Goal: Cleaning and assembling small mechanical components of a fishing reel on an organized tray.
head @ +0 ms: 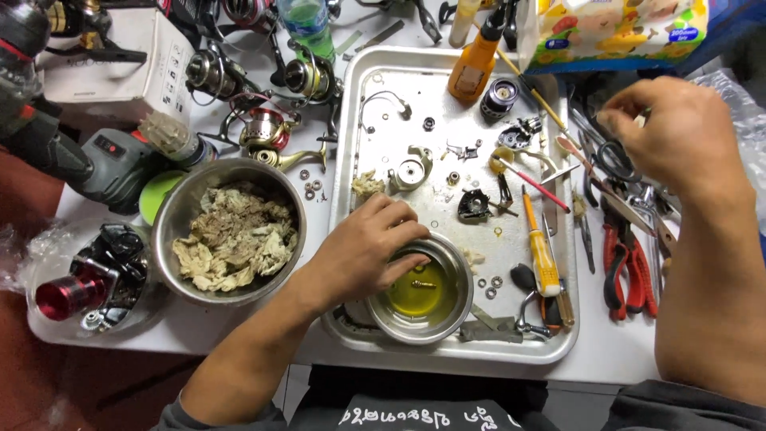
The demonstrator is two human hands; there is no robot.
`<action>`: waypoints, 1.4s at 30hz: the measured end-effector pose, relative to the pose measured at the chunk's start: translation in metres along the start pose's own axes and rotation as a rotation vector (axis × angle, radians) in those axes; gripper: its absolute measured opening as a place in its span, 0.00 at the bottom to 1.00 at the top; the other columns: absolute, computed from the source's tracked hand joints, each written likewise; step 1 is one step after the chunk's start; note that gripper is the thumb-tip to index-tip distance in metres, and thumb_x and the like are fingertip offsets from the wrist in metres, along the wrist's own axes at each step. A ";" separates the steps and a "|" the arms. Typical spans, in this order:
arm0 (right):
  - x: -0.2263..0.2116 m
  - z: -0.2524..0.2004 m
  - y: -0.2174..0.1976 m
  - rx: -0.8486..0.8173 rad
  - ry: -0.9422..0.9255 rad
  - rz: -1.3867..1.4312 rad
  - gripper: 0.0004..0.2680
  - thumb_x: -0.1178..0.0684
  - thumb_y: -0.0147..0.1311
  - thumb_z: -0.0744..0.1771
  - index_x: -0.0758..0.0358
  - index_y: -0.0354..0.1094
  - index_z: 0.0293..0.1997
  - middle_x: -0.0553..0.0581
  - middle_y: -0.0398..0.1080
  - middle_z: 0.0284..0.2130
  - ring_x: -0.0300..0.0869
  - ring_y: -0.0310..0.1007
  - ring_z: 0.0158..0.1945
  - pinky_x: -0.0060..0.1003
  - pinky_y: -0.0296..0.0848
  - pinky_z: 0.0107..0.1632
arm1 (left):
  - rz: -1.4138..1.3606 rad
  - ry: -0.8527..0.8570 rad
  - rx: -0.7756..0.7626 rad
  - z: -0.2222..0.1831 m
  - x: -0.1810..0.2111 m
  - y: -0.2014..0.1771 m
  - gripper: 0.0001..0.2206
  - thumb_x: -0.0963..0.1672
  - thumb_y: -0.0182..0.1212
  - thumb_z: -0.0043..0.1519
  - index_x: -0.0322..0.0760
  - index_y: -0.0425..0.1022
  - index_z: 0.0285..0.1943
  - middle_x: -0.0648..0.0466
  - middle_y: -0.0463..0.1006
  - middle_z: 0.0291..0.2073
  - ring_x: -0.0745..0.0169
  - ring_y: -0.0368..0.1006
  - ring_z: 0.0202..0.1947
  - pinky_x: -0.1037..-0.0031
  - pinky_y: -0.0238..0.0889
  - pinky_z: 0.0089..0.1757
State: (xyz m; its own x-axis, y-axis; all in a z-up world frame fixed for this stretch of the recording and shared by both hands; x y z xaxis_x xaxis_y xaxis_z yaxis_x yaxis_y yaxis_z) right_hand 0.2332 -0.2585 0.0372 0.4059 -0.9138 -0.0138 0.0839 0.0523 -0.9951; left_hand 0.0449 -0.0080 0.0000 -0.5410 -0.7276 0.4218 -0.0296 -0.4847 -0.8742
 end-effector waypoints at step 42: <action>-0.144 -0.186 0.013 -0.478 -0.529 0.013 0.12 0.51 0.43 0.64 0.52 0.54 0.52 0.49 0.63 0.22 0.45 0.69 0.20 0.46 0.73 0.16 | 0.268 -0.111 -0.460 -0.004 0.021 0.034 0.09 0.47 0.53 0.58 0.42 0.75 0.27 0.51 0.67 0.44 0.50 0.55 0.54 0.52 0.42 0.56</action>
State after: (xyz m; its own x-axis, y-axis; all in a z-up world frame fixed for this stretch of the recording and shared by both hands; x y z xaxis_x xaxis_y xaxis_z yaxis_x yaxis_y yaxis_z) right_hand 0.0060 -0.2011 0.0084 0.8018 -0.5897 -0.0972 -0.2829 -0.2311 -0.9309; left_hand 0.0292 -0.0377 -0.0222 -0.4892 -0.8554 0.1703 -0.2811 -0.0301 -0.9592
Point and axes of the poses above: each hand's wrist, its own z-axis towards the middle knuckle, its own y-axis out of the palm, x = y × z, the point moved 5 cm from there along z, towards the middle knuckle
